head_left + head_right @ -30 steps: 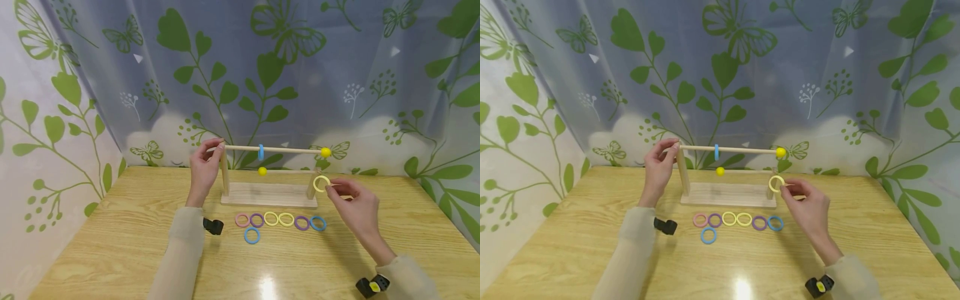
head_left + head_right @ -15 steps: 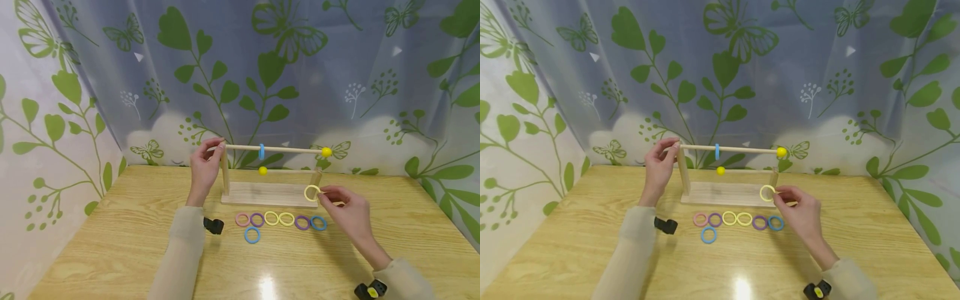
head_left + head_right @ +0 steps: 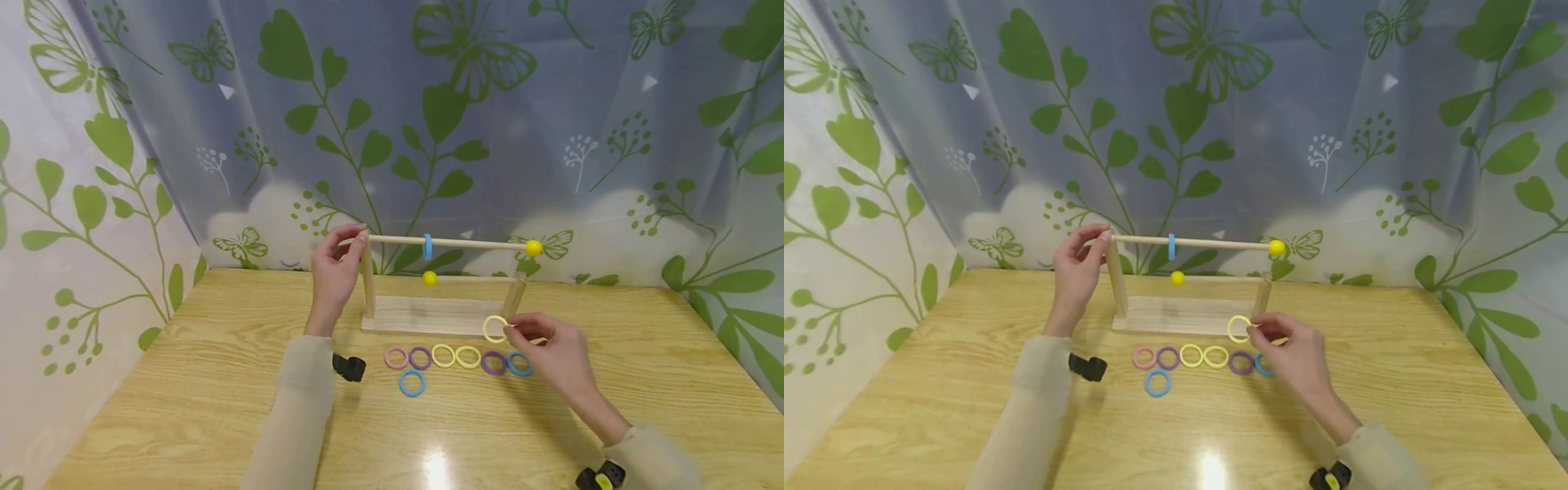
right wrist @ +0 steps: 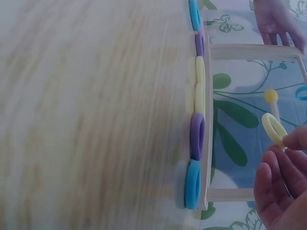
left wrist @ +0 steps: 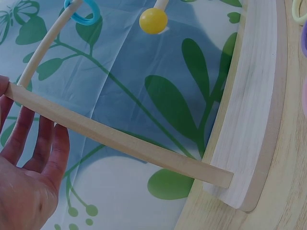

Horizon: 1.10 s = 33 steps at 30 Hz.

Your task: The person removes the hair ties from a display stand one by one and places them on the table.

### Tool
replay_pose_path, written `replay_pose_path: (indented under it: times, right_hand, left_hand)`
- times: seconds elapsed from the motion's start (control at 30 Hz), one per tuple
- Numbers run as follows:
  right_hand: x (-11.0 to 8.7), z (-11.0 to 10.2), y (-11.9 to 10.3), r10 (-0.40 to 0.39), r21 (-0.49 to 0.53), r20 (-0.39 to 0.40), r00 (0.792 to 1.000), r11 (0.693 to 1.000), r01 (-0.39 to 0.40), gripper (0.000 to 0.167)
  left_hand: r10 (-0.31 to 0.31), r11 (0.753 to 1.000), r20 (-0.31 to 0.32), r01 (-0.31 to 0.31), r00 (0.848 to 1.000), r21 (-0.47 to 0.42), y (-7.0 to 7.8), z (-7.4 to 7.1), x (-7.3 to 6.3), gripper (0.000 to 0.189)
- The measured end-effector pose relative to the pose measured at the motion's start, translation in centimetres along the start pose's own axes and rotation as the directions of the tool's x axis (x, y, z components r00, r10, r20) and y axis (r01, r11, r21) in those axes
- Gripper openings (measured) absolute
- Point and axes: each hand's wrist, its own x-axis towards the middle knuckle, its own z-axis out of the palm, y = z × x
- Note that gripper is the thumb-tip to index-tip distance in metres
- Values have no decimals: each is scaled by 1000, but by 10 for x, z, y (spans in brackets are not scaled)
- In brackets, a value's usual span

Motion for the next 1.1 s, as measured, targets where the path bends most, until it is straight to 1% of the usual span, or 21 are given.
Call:
replay_pose_path:
  times: [0.3,0.67,0.77,0.93,1.0,1.1]
  right_hand:
    - [-2,7,0,-21,13,61,998,1000,20,7]
    - [-6,19,-1,-51,31,109,993,998,48,7]
    - [-8,22,-3,-45,54,130,990,998,38,7]
    - [-12,26,-5,-16,102,184,983,995,-3,7]
    - [-12,27,-6,-20,103,192,981,995,0,7]
    - [-13,29,-6,-40,84,191,981,996,24,7]
  left_hand:
    - [2,1000,0,-2,1000,6,1,0,0,20]
    - [-1,1000,-4,1,1000,-3,2,1,1,21]
    - [-5,1000,-1,5,1000,-4,2,1,0,21]
    - [-5,1000,0,5,1000,0,2,0,0,21]
    - [-4,1000,0,4,1000,3,2,0,0,21]
    - [-2,1000,0,2,1000,5,2,-1,0,21]
